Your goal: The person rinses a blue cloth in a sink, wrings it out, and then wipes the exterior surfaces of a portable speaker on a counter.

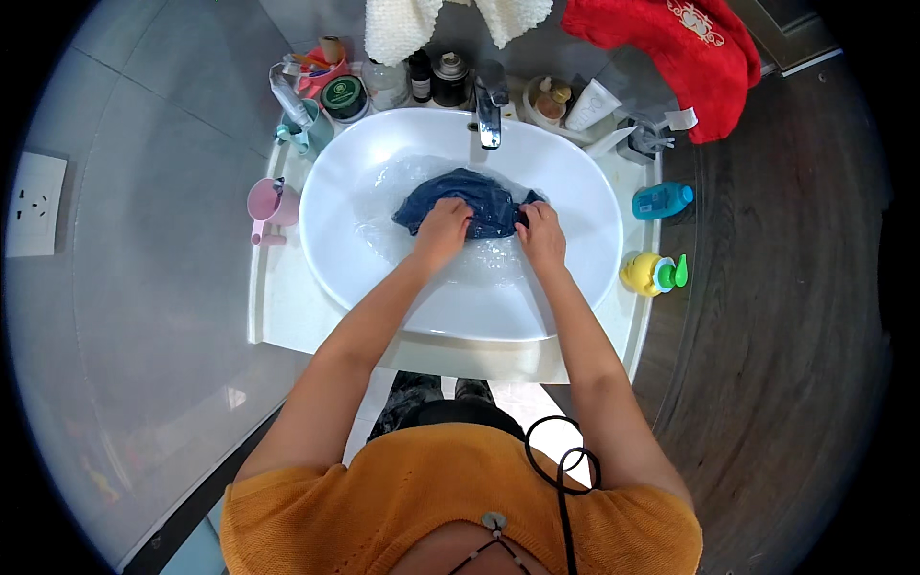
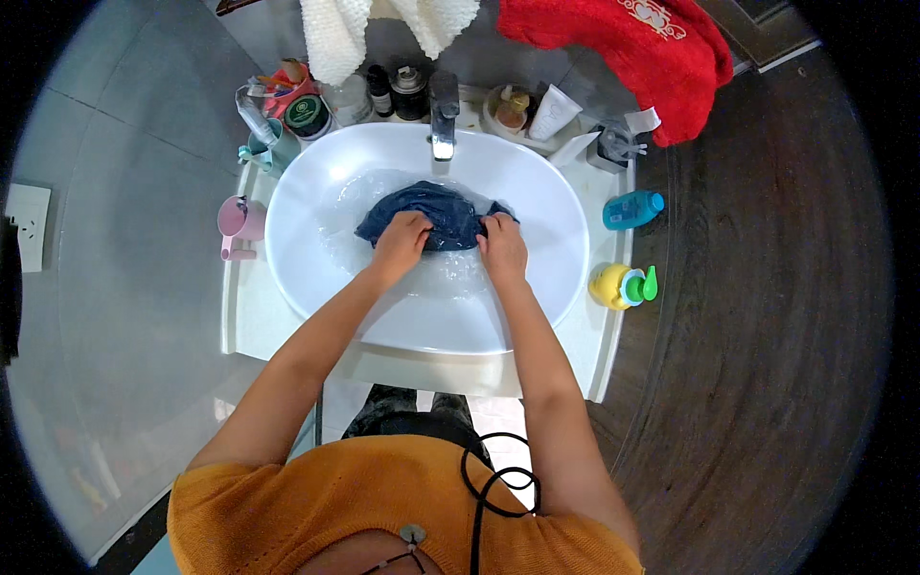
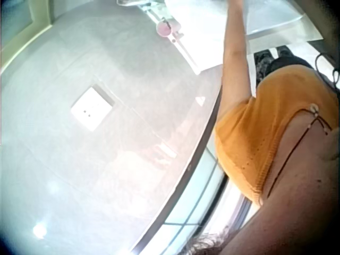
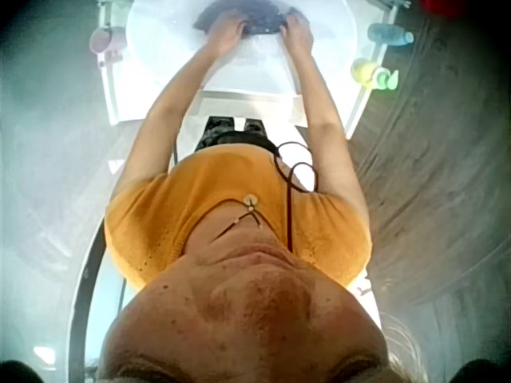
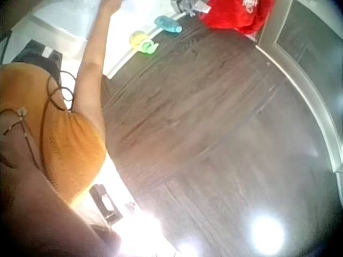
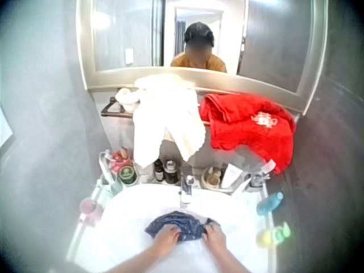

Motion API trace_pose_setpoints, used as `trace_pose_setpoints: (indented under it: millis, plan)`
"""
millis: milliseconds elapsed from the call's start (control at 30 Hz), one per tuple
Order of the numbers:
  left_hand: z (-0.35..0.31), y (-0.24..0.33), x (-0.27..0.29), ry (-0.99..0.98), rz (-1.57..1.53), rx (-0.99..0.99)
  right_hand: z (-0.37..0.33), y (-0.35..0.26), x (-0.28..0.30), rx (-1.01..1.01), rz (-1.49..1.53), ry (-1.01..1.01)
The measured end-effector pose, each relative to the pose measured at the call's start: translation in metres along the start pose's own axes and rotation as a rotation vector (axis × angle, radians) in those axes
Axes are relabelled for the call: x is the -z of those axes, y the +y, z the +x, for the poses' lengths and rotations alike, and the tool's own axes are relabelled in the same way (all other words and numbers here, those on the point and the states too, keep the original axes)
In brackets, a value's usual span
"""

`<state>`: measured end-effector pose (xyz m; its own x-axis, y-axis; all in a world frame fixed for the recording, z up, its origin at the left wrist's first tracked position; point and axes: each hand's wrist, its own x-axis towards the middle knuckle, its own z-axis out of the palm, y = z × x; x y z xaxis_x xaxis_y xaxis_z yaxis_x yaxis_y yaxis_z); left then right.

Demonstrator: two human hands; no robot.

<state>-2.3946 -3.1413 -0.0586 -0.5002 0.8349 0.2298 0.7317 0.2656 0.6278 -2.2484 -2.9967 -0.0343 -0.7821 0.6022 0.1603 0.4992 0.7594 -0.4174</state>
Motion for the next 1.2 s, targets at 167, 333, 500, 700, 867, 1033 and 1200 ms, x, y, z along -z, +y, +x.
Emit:
trace_pose_setpoints:
  millis: [167,333,500,700,867,1033,1200]
  plan:
    - [0.014,0.007,-0.015,-0.174,0.153,0.234,-0.011,0.008,-0.022,-0.312,-0.079,-0.268]
    - [-0.002,-0.007,-0.026,-0.332,0.339,0.221,-0.016,0.007,-0.02,-0.31,-0.094,-0.445]
    - [-0.006,0.012,-0.019,-0.316,0.385,0.037,-0.004,0.034,-0.017,-0.303,0.038,-0.283]
    - [-0.005,0.035,-0.035,-0.302,0.119,-0.044,-0.01,0.016,-0.017,-0.398,-0.073,-0.302]
    - [-0.001,0.036,-0.032,-0.534,0.212,0.066,-0.031,0.018,-0.02,-0.325,-0.056,-0.334]
    - [-0.016,0.021,0.01,-0.282,0.03,0.041,-0.024,0.029,0.009,-0.308,0.267,-0.295]
    - [-0.011,0.03,0.067,0.082,-0.473,0.132,-0.019,0.018,0.038,-0.145,0.804,-0.243]
